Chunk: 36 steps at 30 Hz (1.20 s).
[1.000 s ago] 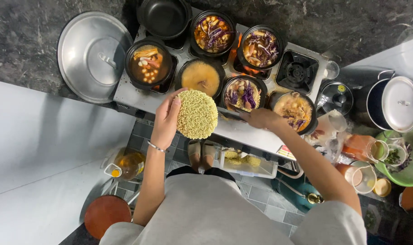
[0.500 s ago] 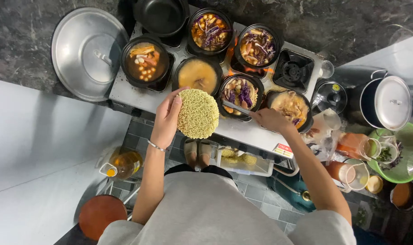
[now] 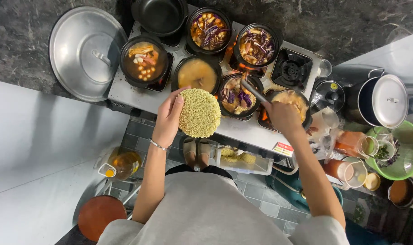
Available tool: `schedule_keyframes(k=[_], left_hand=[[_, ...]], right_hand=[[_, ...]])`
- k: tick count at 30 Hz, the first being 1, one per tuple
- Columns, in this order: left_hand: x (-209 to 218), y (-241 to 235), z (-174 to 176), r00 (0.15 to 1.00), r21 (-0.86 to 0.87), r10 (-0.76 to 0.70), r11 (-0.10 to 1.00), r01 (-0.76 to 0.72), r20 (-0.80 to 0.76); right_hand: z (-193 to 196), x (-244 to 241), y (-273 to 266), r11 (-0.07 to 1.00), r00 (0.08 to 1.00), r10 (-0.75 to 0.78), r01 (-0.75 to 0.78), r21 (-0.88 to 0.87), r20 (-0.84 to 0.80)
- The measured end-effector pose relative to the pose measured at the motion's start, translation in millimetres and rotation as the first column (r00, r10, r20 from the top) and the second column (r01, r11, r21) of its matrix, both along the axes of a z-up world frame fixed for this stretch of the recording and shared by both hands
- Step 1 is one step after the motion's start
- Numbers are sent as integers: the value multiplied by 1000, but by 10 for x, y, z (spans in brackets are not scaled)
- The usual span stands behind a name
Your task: The person stands at a gas stove with multiple clay pots of simmering soup and adds blocks of instant noodles into the pots, using tongs to press and stir the noodles into the broth. They retrieve additional noodle blocks from a container and continue adding and stirring them across the pots.
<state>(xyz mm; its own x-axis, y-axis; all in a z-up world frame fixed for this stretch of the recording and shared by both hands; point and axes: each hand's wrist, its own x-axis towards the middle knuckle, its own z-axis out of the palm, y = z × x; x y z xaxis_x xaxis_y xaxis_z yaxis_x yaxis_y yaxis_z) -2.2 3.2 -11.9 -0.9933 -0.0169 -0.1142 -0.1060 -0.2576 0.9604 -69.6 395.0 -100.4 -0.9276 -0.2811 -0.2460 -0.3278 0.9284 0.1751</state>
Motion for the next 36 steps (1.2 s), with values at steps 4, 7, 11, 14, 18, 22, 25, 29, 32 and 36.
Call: schedule_keyframes(k=[4,7,11,14,18,22,25,29,32,36], left_hand=[[-19,31,7,1000,-53,0,999,-1,-19],[-39,9,0,1000,-75,-5,997,4,-13],[-23,4,21,1000,-75,3,997,-3,0],[-23,-6,-11,1000,-86,4,996,-3,4],[-39,2,-75,1000,-39,15,999,-14,24],[-30,25,-50,1000,-22,5,1000,-4,31],[-48,51,-31,999,-66,6,998,-2,49],[-80,89,-55,999,-52,-12,999,14,34],[-121,130,-71,1000,-49,-26,998,27,11],[-161,184,-1,999,-23,-39,999,39,-22]], right_hand=[[206,18,-459,968,966,-251,252,1,65],[565,170,-578,978,978,-208,208,13,-21],[535,407,-624,990,998,21,-28,138,51],[136,482,-644,993,993,83,-90,81,79],[-432,461,-619,972,975,219,-216,95,-26],[-669,485,-700,982,959,187,-181,51,-214],[-630,455,-740,994,967,104,-110,-10,-233],[-514,530,-669,980,985,-44,11,-197,-166],[-384,648,-616,955,970,-96,26,-296,-224],[-105,815,-537,903,946,-228,117,-413,-232]])
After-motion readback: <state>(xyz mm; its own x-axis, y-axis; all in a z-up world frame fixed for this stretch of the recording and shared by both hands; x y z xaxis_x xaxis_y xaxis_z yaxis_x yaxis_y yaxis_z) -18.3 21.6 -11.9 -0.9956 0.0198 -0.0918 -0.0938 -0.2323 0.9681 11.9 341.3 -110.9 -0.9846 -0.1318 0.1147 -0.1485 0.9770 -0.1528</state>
